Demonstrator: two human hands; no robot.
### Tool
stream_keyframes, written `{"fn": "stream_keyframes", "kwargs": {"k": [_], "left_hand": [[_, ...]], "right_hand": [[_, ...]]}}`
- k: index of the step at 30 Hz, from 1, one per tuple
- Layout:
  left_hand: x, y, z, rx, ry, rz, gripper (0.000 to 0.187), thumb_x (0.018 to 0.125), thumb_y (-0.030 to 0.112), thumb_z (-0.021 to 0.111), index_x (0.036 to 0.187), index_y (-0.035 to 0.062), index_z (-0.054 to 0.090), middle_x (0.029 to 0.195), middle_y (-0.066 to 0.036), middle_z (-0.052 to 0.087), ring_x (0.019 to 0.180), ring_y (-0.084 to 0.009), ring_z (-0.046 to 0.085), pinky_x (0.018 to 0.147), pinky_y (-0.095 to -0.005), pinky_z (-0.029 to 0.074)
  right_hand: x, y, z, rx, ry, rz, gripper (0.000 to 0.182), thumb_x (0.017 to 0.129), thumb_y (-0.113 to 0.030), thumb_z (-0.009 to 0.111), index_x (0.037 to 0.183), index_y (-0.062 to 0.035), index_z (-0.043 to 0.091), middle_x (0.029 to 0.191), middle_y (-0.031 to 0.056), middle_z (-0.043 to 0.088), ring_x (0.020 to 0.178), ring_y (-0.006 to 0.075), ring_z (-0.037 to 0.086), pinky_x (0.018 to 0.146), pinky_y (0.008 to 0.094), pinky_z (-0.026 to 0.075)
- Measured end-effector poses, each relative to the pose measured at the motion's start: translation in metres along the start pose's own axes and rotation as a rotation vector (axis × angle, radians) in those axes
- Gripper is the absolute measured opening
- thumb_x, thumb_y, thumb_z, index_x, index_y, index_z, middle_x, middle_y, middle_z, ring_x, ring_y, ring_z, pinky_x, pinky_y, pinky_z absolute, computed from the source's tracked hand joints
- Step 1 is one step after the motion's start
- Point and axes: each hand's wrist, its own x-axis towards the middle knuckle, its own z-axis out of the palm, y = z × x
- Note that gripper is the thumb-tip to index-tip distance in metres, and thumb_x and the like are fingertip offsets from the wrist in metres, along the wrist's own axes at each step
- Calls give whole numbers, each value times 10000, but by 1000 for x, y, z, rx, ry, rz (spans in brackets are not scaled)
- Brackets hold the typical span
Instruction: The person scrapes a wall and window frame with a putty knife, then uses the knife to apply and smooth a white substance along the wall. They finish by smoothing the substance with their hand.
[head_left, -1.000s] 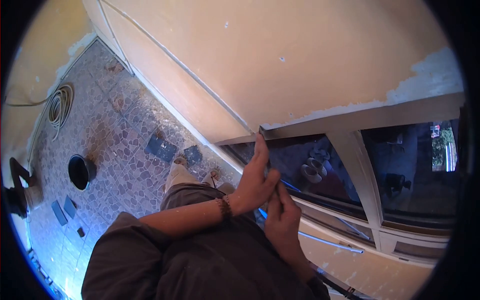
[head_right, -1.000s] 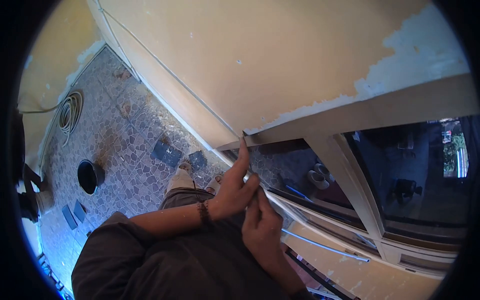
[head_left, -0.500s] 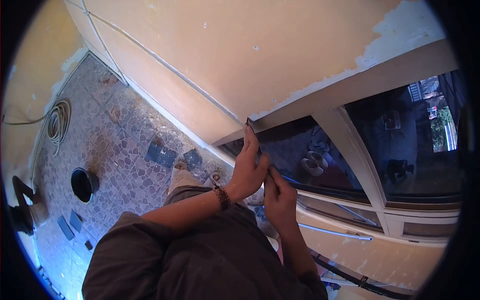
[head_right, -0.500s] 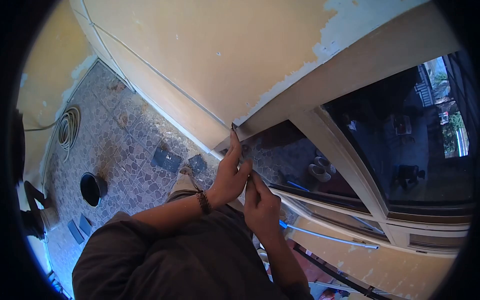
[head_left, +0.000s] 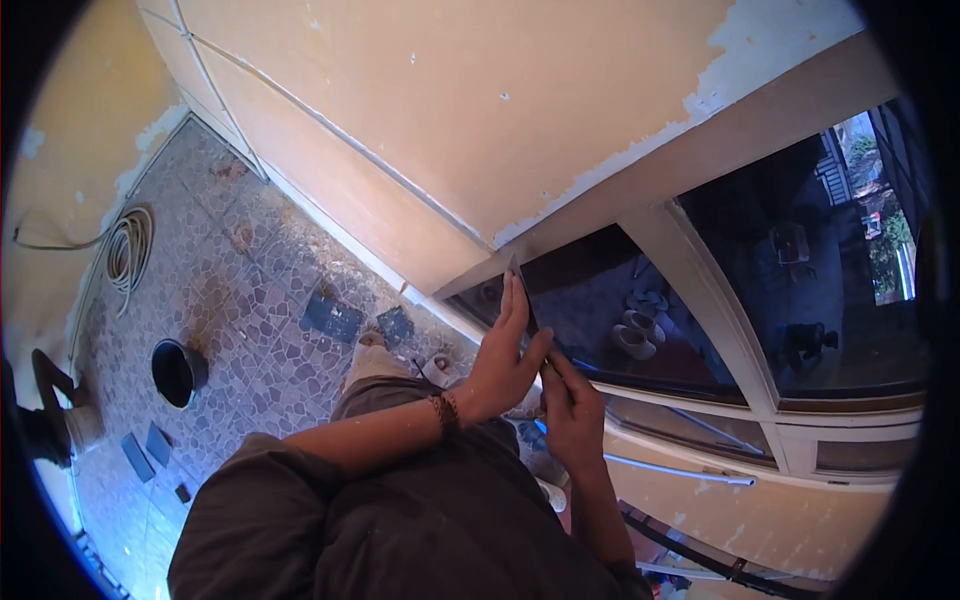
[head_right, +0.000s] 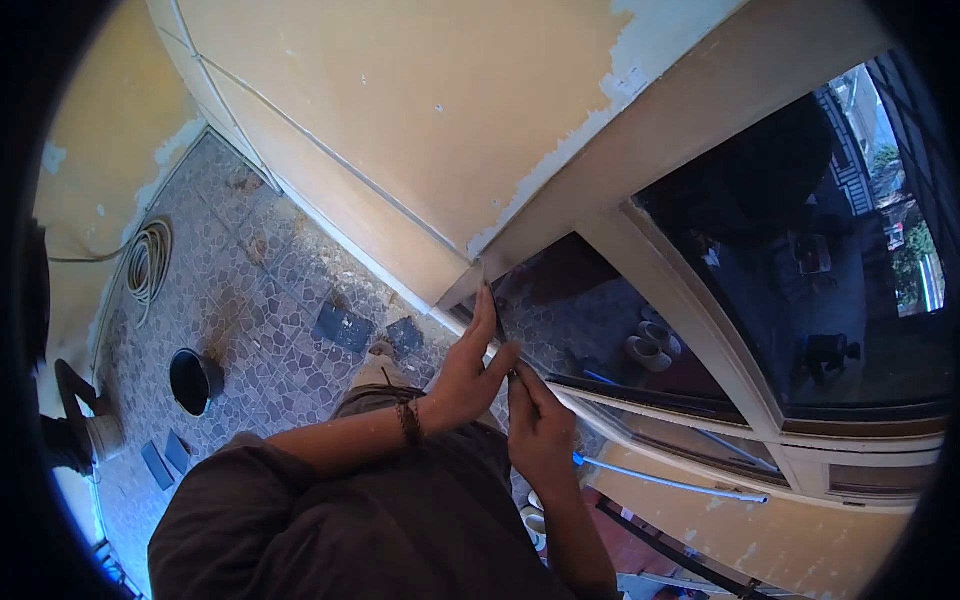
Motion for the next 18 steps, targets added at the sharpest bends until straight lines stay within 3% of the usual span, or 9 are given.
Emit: {"fn": "stream_keyframes", "kwargs": {"k": [4,9,12,14,18], "left_hand": [[17,-18,0,-57,111,-85,700,938,133,491,1452,-88,70,1462,-339,240,1375,-380,285,1078,-362,302],[2,-15,6,87,135,86,695,929,135,491,1449,-94,90,1412,-353,322,1325,-390,375,1033,-354,355],[14,-14,5,-107,47,-138,702,923,126,498,1450,-91,88,1433,-351,292,1366,-371,313,1072,-348,311],[10,-13,8,-74,57,-94,699,924,123,494,1451,-90,88,1435,-350,289,1374,-360,300,1078,-344,301],[-6,2,16,-37,142,-10,695,926,117,483,1452,-88,78,1419,-354,317,1362,-343,332,1067,-343,316]], "right_hand": [[23,-6,17,-32,-24,-15,293,934,-80,528,1194,44,582,1081,249,650,1005,266,663,843,314,494],[9,-11,6,-51,-17,-73,288,937,-78,521,1188,46,583,1043,244,661,971,286,673,810,316,502],[8,-9,4,-65,-12,-47,284,938,-75,518,1185,48,585,1026,241,665,936,282,681,792,321,505],[8,-1,7,-66,1,1,278,937,-71,518,1178,49,589,1019,246,663,920,281,684,782,323,507],[-4,-6,-8,-106,-12,-135,263,933,-70,529,1156,45,605,988,255,663,906,273,689,766,321,508]]}}
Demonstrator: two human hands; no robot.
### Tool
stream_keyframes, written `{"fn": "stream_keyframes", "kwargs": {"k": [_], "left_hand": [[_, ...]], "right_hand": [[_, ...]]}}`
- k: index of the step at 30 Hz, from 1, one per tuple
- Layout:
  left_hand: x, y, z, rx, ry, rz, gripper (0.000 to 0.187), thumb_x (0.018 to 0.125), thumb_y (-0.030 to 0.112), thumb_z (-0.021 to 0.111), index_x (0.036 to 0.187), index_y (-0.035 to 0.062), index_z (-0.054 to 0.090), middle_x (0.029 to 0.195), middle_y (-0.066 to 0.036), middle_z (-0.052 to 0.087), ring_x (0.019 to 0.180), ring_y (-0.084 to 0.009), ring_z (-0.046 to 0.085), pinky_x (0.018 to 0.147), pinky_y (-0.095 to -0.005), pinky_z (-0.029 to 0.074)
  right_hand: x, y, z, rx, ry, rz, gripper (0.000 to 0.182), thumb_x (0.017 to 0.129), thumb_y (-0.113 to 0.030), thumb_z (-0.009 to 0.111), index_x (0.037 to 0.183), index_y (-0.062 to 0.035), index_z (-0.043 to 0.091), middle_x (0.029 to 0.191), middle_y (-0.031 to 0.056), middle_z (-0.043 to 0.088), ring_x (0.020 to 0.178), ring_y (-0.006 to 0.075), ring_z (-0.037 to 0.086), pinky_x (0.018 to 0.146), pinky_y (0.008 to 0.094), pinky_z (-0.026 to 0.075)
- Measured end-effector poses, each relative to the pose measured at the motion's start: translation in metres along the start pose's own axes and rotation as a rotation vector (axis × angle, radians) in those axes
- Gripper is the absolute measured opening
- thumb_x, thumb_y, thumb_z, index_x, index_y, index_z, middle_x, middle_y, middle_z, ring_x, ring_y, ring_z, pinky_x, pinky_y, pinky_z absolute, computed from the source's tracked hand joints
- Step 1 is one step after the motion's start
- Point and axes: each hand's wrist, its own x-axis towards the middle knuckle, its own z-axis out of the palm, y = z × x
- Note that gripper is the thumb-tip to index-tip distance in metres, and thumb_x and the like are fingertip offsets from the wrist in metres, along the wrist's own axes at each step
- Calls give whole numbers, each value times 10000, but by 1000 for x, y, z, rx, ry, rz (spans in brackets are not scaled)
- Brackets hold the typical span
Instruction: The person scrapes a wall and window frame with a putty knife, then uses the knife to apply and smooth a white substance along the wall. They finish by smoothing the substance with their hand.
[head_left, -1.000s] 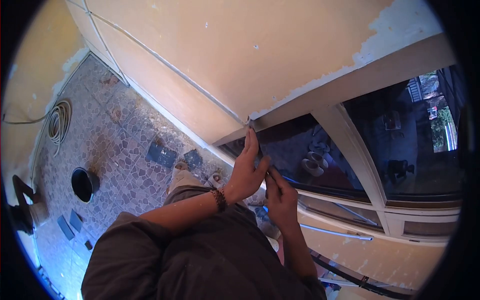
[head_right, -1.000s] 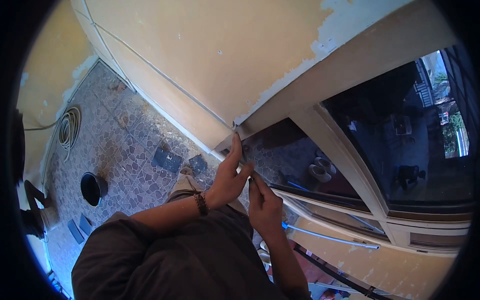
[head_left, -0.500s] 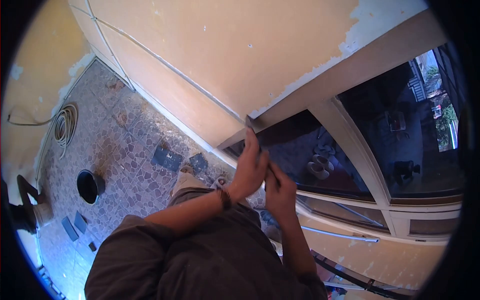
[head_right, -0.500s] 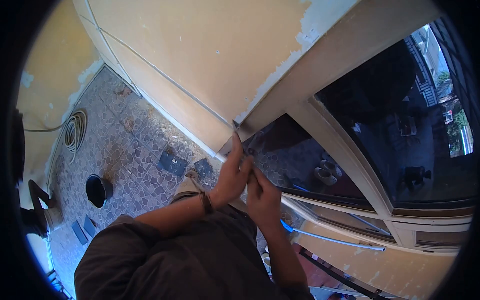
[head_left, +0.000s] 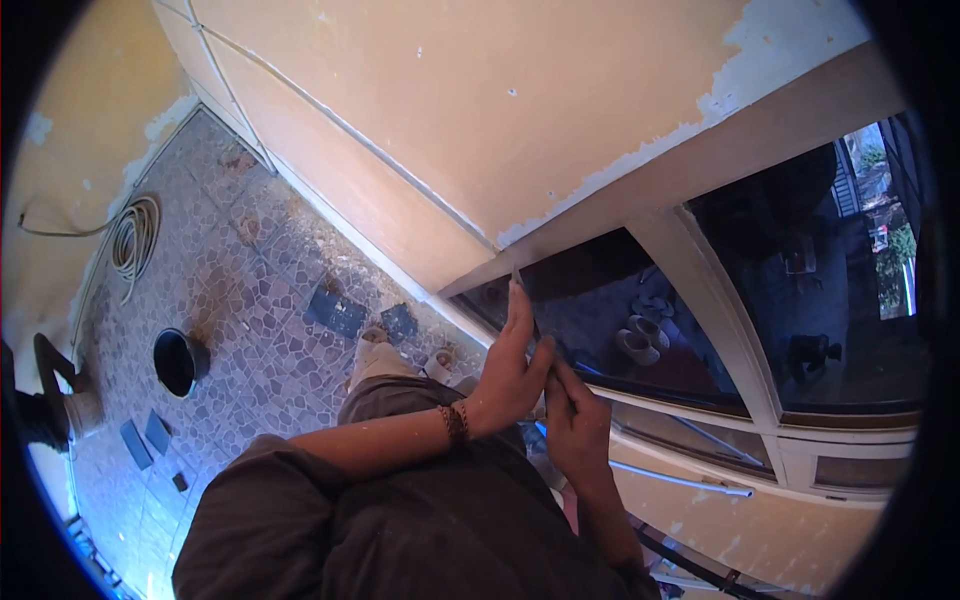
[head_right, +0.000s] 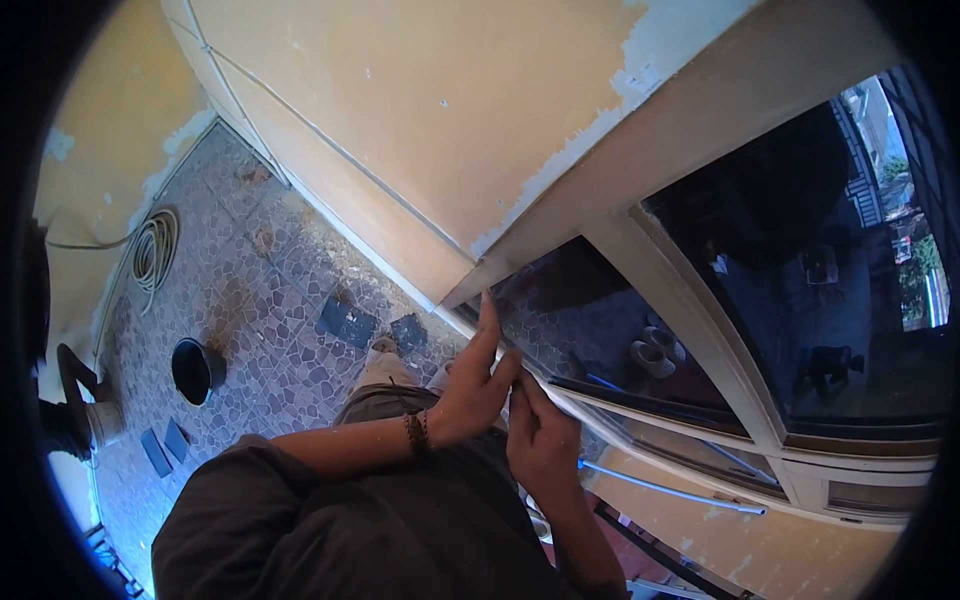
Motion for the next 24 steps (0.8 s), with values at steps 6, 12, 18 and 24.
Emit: {"fn": "stream_keyframes", "kwargs": {"k": [6,12,18,24], "left_hand": [[24,-16,-6,-5,-26,-76,707,928,106,474,1452,-89,42,1423,-361,307,1337,-331,368,1032,-340,360],[25,-23,-6,59,-12,13,705,926,109,481,1462,-66,58,1419,-361,312,1295,-342,424,988,-337,399],[20,-13,-6,39,-48,-106,715,920,114,499,1459,-74,69,1337,-340,427,1185,-296,519,940,-332,426],[22,-3,-2,-56,4,-185,701,916,117,488,1453,-88,86,1385,-348,373,1256,-332,467,976,-331,401]], "right_hand": [[22,-5,11,-9,21,1,265,929,-71,532,1154,47,608,946,243,675,858,270,701,721,313,521],[27,0,11,-45,27,-58,282,928,-77,538,1177,41,600,960,238,678,865,267,700,710,315,521],[23,0,0,10,-37,72,283,929,-93,546,1174,35,604,931,226,684,823,209,696,707,303,511],[26,-6,-5,-5,-31,25,265,930,-101,550,1154,25,617,939,207,690,824,199,696,707,299,508]]}}
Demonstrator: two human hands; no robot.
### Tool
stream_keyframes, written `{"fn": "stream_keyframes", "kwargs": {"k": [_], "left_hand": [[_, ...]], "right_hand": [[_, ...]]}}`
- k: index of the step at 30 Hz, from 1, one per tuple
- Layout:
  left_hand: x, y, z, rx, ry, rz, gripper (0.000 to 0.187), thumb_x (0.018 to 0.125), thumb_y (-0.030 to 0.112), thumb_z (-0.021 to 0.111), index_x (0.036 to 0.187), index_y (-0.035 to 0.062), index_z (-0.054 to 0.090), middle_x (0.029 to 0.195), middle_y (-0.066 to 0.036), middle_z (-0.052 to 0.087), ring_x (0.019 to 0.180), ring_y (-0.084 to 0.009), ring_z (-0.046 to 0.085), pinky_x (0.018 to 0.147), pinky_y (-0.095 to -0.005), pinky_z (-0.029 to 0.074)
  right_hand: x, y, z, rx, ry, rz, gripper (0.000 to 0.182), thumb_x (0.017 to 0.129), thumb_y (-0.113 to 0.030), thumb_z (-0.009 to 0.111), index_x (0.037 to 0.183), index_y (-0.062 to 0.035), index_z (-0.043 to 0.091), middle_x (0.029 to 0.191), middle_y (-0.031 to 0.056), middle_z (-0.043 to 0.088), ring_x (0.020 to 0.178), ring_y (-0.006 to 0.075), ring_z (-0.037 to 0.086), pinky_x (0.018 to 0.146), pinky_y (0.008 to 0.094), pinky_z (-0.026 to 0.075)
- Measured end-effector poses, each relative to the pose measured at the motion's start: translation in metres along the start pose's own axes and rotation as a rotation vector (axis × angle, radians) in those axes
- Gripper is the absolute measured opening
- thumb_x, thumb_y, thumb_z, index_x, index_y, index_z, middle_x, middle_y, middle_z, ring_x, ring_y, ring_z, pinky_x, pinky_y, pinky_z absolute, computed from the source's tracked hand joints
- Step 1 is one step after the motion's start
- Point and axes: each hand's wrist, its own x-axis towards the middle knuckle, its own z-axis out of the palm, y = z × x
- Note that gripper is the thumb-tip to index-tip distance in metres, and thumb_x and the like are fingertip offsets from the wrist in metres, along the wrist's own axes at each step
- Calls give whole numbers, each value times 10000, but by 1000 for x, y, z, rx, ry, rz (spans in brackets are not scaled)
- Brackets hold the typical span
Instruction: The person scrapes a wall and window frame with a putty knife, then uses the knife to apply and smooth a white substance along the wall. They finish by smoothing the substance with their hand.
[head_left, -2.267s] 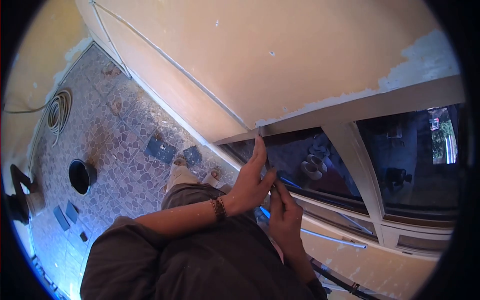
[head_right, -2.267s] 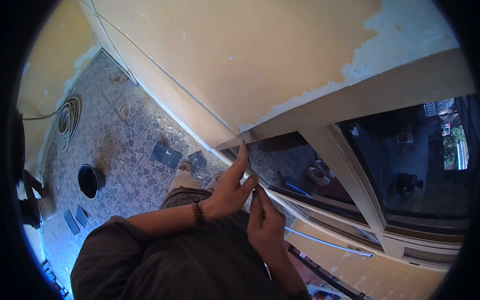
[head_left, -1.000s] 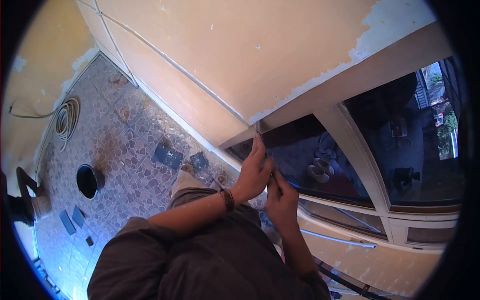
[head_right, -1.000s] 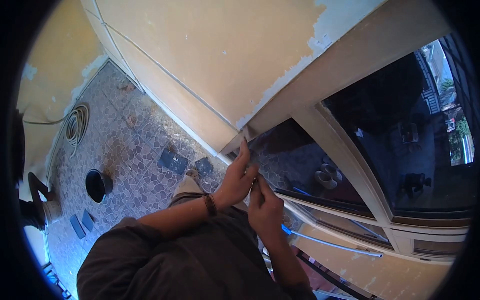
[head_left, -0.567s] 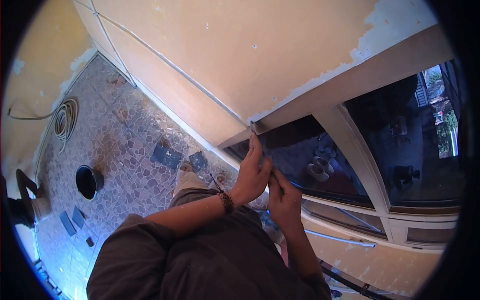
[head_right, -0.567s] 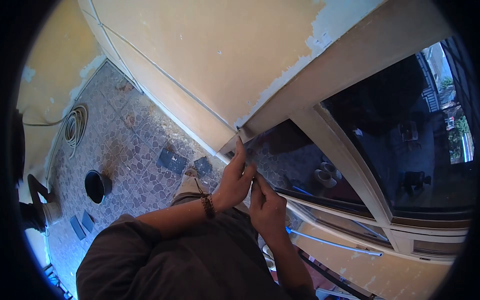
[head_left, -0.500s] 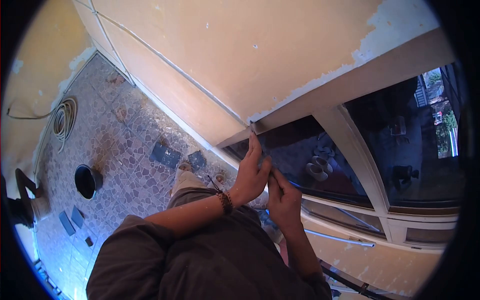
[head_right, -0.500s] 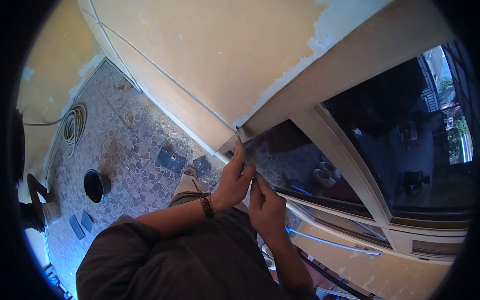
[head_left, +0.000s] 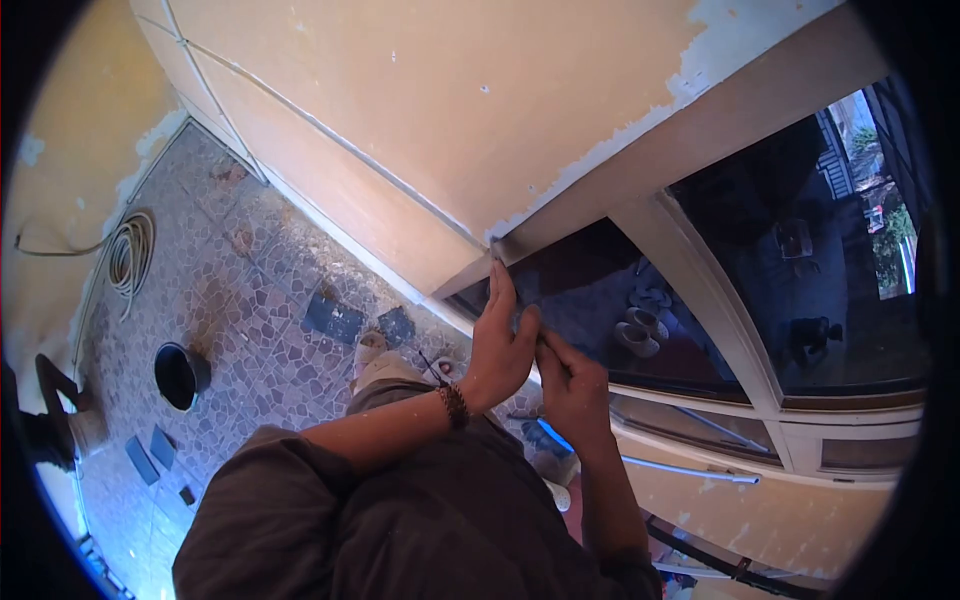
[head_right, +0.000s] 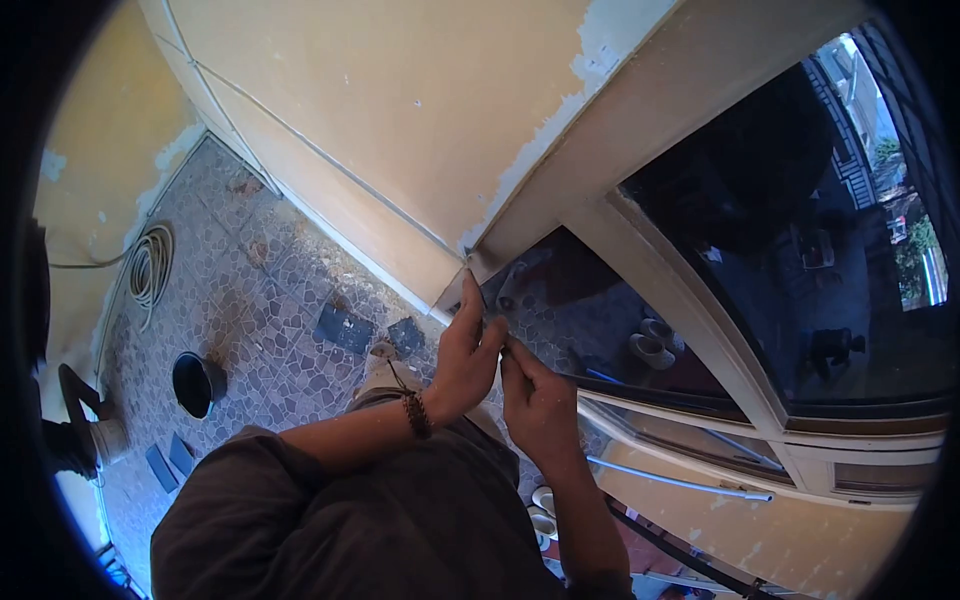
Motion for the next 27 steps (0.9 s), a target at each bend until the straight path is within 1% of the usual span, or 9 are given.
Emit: {"fn": "stream_keyframes", "kwargs": {"k": [8,12,15,18,19,22,23,26,27], "left_hand": [[3,-2,1,-22,10,63,695,914,140,500,1431,-116,114,1465,-367,191,1392,-394,225,1085,-357,296],[6,-1,1,-10,19,76,696,928,143,494,1438,-111,95,1478,-354,179,1405,-361,206,1077,-353,306],[8,-6,5,90,80,100,673,926,135,504,1443,-92,138,1414,-344,342,1336,-355,374,1029,-345,371],[37,14,-34,-255,-46,-584,651,922,110,506,1456,-54,173,1278,-289,518,1155,-257,545,937,-293,438],[40,-8,-43,-133,56,-368,681,901,129,518,1466,-11,163,1059,-342,606,990,-357,640,836,-372,494],[13,-32,-49,-19,83,-72,701,905,143,532,1466,-15,142,1074,-319,613,996,-364,637,832,-351,491],[3,-11,-51,-23,-52,-210,734,912,167,546,1467,-33,110,1269,-323,513,1180,-384,537,881,-338,465],[-14,-13,-26,-80,-179,-68,707,949,86,491,1476,-56,41,1507,-241,249,1387,-220,261,1099,-294,248],[-5,-7,-29,-97,-266,-75,766,946,91,512,1462,-76,-28,1556,-232,56,1443,-238,76,1143,-307,133]], "right_hand": [[4,1,3,9,11,10,292,930,-97,552,1183,42,601,968,154,701,873,118,631,774,266,484],[10,-2,-4,-17,-44,102,267,930,-94,547,1164,14,617,956,214,684,867,235,696,719,316,510],[18,0,1,-29,-52,66,283,922,-107,552,1174,5,611,939,246,663,869,322,683,709,357,510],[33,10,41,-59,-70,-8,294,913,-116,550,1176,3,606,937,280,634,895,404,642,730,387,508],[42,9,55,-84,-110,-23,296,911,-117,550,1175,4,604,943,289,625,910,420,627,743,392,507],[35,5,48,-59,-154,-90,287,924,-118,529,1165,17,605,974,276,638,933,393,644,790,380,502],[24,3,32,-29,-164,-38,288,929,-122,524,1166,21,605,976,270,644,929,377,652,792,375,502],[9,-4,4,10,-119,42,293,944,-124,511,1174,33,600,974,256,655,913,328,670,797,359,500],[4,-8,1,19,-89,68,294,948,-123,507,1177,37,598,972,252,658,907,311,675,798,353,499]]}}
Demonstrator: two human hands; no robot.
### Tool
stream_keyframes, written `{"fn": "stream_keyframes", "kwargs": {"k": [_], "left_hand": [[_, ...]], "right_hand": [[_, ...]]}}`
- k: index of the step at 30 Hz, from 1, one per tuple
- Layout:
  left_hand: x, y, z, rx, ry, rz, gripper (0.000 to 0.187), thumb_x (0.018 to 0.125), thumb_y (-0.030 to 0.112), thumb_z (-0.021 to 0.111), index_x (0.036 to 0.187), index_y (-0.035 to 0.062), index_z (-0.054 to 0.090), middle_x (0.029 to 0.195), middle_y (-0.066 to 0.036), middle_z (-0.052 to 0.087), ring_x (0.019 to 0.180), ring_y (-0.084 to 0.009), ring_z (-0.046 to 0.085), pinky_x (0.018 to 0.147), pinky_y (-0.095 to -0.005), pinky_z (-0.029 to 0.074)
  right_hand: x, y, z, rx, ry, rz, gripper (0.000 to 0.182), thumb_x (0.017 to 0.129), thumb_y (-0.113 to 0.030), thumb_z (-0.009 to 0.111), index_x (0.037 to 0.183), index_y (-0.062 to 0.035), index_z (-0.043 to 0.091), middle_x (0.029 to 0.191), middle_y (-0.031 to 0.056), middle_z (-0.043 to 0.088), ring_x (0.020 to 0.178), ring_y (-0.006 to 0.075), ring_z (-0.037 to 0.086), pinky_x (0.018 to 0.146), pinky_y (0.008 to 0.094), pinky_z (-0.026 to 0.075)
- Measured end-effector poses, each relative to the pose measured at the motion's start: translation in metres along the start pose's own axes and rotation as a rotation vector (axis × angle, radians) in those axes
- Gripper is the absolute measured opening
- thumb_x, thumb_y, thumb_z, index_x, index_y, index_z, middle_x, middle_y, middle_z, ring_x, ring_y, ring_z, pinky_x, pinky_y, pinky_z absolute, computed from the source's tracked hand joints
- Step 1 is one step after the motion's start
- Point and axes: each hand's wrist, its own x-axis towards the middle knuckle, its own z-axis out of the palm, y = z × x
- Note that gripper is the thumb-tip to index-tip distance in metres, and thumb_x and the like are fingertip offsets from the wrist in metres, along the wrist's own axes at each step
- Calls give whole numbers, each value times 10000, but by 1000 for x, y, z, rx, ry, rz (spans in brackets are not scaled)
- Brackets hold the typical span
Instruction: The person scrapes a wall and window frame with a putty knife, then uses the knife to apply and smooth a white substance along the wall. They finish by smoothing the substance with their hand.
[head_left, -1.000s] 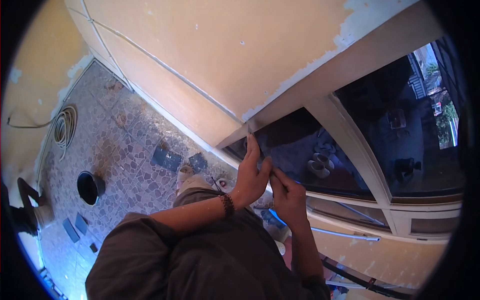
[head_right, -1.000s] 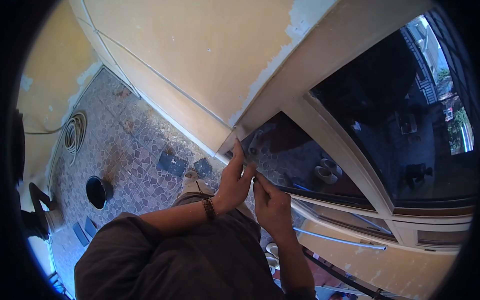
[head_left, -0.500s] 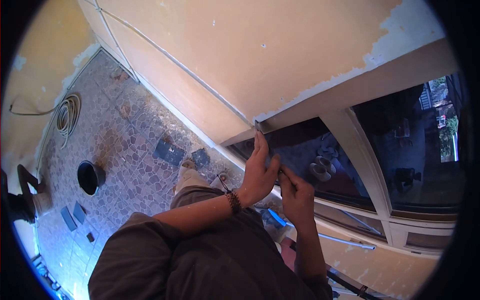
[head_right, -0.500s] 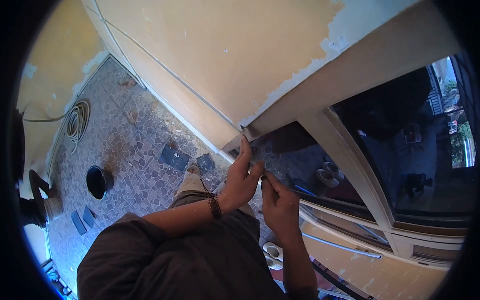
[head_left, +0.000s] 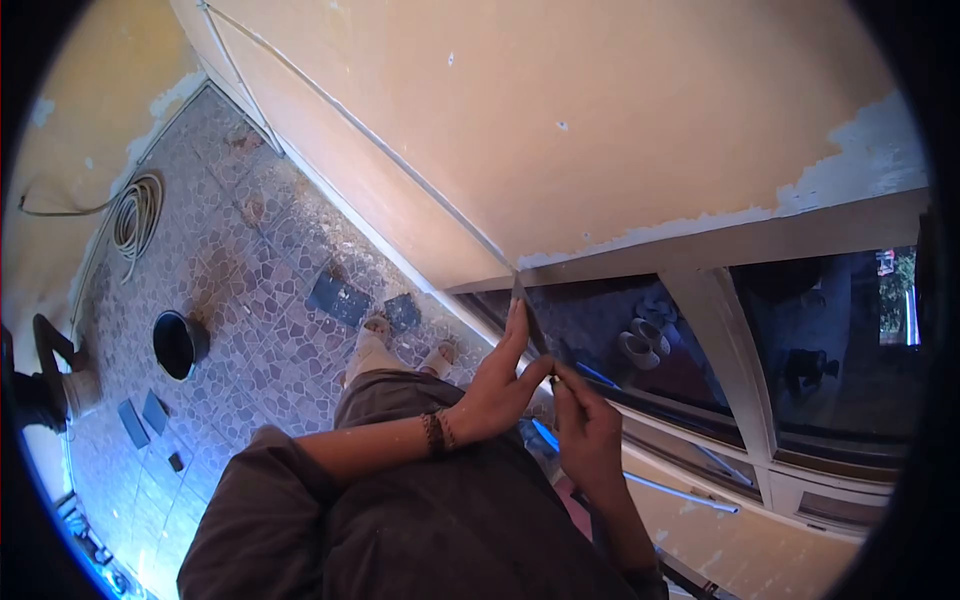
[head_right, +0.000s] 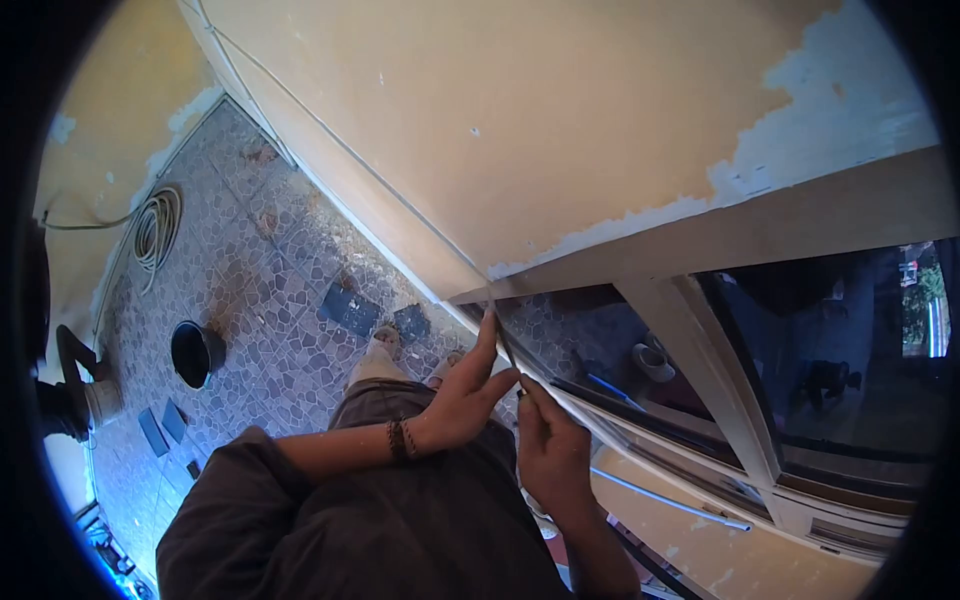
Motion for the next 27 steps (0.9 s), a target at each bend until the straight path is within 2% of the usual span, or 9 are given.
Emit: {"fn": "stream_keyframes", "kwargs": {"k": [6,9,12,15,18,21,24,27], "left_hand": [[21,-6,4,-230,52,28,756,950,95,497,1461,-76,-34,1551,-226,94,1433,-228,107,1139,-309,158],[19,2,2,-189,40,-6,740,950,95,484,1464,-72,-21,1553,-220,99,1433,-223,98,1137,-306,166],[19,9,-3,-137,37,16,737,947,97,492,1459,-87,-5,1502,-223,263,1382,-207,252,1098,-292,253],[20,19,-6,-159,21,-97,720,945,107,505,1460,-85,40,1318,-193,458,1190,-174,433,991,-287,367],[25,24,-3,-315,73,-86,689,942,118,516,1457,-81,104,1111,-144,569,981,-128,516,867,-281,448],[27,43,-18,-390,-2,-245,616,935,105,518,1440,-68,211,1109,-133,582,980,-106,514,859,-268,448],[43,49,-55,-452,-131,-525,555,929,89,518,1407,-75,288,1103,-113,592,1009,-88,505,887,-251,432],[28,24,-37,-726,15,-184,561,925,77,526,1420,-58,300,1061,-85,581,995,-94,500,897,-257,428]], "right_hand": [[8,-32,2,-149,-5,43,300,947,-111,507,1187,54,579,954,253,659,897,311,678,771,346,504],[6,-39,5,-163,13,21,301,948,-116,500,1183,55,578,926,244,662,858,314,681,746,349,507],[7,-43,5,-237,38,-75,298,947,-106,488,1182,53,578,842,233,659,772,311,684,687,367,510],[13,-77,0,-276,-52,191,315,945,-108,480,1198,58,565,758,226,643,690,326,675,632,388,503],[23,-99,-4,-391,-119,235,330,943,-110,464,1199,81,548,685,228,618,637,340,662,597,398,493],[36,-126,-1,-477,-204,313,349,924,-99,458,1204,98,527,689,252,617,655,382,651,626,431,503],[53,-97,33,-626,-211,118,357,901,-76,456,1199,110,515,694,278,612,684,423,639,655,494,503],[42,-110,36,-575,-160,220,313,916,-97,470,1182,32,573,783,315,589,757,449,599,631,459,469]]}}
